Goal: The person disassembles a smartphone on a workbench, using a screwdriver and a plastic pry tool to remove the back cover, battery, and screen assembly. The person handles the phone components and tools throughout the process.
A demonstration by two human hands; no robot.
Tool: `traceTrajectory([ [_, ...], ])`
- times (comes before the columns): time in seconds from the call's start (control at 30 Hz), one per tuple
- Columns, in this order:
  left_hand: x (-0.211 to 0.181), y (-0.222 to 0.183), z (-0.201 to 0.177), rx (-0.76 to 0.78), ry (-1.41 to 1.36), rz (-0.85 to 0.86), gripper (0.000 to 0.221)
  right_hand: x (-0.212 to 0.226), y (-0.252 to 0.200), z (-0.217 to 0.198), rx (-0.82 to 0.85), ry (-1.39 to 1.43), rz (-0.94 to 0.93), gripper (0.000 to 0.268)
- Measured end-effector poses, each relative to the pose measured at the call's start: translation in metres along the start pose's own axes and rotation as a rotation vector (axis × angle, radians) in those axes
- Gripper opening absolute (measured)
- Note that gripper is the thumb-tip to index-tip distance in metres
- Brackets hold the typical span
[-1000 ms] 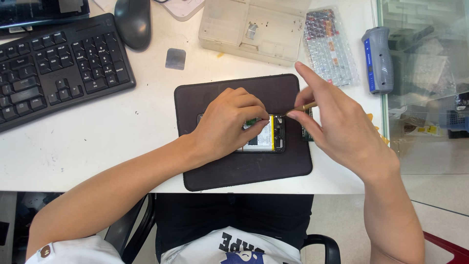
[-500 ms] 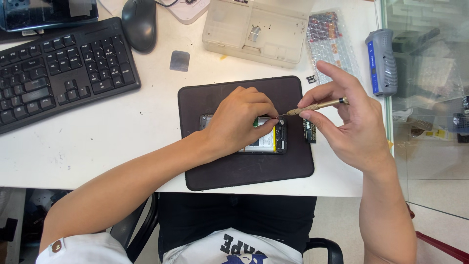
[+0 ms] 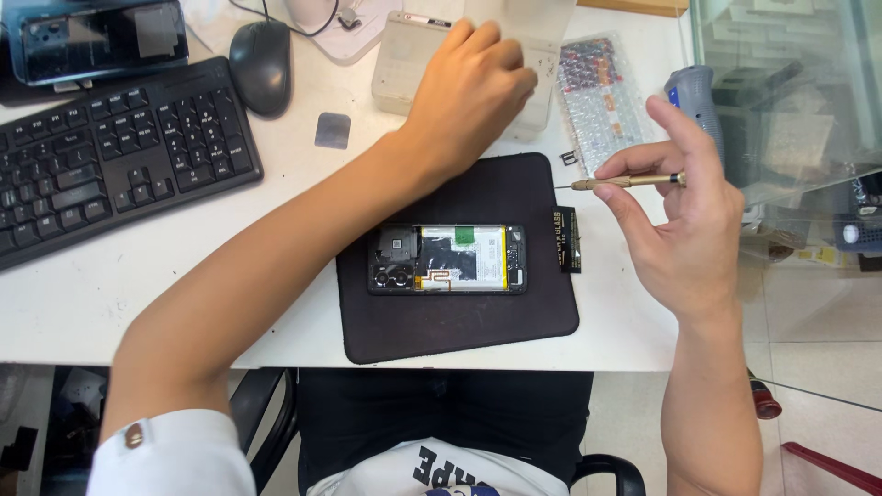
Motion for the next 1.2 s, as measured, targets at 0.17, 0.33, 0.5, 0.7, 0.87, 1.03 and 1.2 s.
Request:
traceTrajectory([
  [0.17,0.010,0.021,0.046,0.075,0.186,0.061,0.005,0.000,0.001,-0.002,-0.018,-0.112,0.011,0.067],
  [0.33,0.011,0.019,0.053,0.079,0.079,0.052,0.008,0.001,-0.002,-0.002,-0.021,-0.183,0.005,0.068],
  [0.5,0.008,0.013,0.014,-0.014,0.075,0.091,0.026,0.007,0.002,-0.001,-0.004,-0.185,-0.046,0.064],
  [0.7,-0.018,-0.038,-0.063,0.267,-0.371,-0.064,0.023,0.009,0.001,0.018,0.159,0.071,0.065,0.066],
  [0.87,-0.041,-0.072,-0.098,0.479,-0.530,-0.073,0.067,0.004,0.002,0.029,0.250,-0.005,0.103,0.065],
  [1.03,-0.047,-0.079,-0.098,0.570,-0.471,-0.059,0.104,0.001,0.005,0.034,0.267,-0.046,0.115,0.066],
  [1.2,-0.051,-0.083,-0.093,0.592,-0.457,-0.056,0.106,0.018,0.015,0.038,0.285,-0.167,-0.047,0.057],
])
Point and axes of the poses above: each hand's wrist, its own y-axis towards the middle knuckle, its own z-axis out of the palm, x = y × z, the point moved 4 cm from there along y, towards the middle knuckle, and after that the axes turned 7 degrees about y, right-handed, at the moved point
